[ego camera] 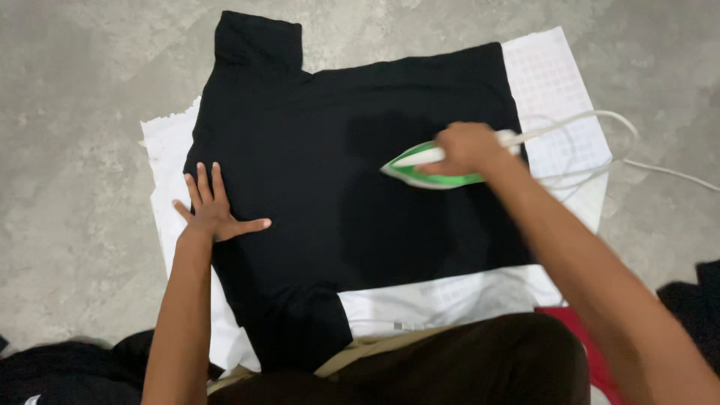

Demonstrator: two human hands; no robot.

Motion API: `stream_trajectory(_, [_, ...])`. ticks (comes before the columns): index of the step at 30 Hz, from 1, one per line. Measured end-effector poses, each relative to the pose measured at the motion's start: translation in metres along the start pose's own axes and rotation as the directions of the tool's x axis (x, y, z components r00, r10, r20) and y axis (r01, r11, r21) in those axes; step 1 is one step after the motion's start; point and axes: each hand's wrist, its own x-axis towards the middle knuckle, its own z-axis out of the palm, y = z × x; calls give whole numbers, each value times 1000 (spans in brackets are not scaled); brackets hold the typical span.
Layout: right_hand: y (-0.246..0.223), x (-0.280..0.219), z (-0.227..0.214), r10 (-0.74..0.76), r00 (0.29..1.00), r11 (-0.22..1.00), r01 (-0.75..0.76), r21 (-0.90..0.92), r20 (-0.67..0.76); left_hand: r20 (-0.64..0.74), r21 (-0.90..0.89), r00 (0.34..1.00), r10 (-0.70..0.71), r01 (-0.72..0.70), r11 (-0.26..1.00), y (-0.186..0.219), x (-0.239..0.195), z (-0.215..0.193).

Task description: The person irons a black t-shirt laid out on a white cloth on the floor. They use a green and white iron to smooth the fabric, adjusting the shirt's position and flipping it over to iron different sections.

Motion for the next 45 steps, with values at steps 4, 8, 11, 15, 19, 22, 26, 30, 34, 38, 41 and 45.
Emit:
stream_trajectory(4, [-65,-12,20,-145,989,985,147,90,-31,8,122,1000,-20,19,992,13,-3,-9])
stream_trajectory(8, [-51,-14,48,-185,975,983,183,-29,-122,41,263,997,-62,49,964,20,-3,1])
stream_trajectory(11, [13,-25,52,-35,993,999,32,-29,-112,28,281,996,-79,68,957,20,2,10])
stream_trajectory(15, [117,-53,52,195,980,980,-196,22,33,-51,337,992,-117,128,933,25,26,34])
stream_trajectory(19, [189,-77,71,327,945,942,-327,79,14,-659,395,690,301,-24,919,150,-52,44])
stream_trajectory(22, [213,-105,65,453,891,884,-453,115,22,-501,269,604,620,-572,775,266,-86,76])
stream_trajectory(26, [269,-117,78,473,875,881,-468,77,-101,-430,289,236,872,-879,380,398,-114,168])
stream_trajectory(30, [344,-103,123,450,849,860,-328,392,-277,-213,524,206,955,-801,290,479,-132,239])
stream_trajectory(34, [406,-46,187,439,843,742,-144,655,-312,-222,608,258,940,-717,340,516,-159,248])
stream_trajectory(38, [228,-65,58,359,907,927,-320,195,-220,-115,553,348,930,-756,351,553,-182,239])
stream_trajectory(41, [118,-75,-7,271,952,949,-289,-124,-143,-149,515,303,941,-789,336,553,-169,255])
stream_trajectory(45, [15,-56,-25,52,988,994,-66,-91,-145,-372,182,84,924,-970,162,435,-115,244])
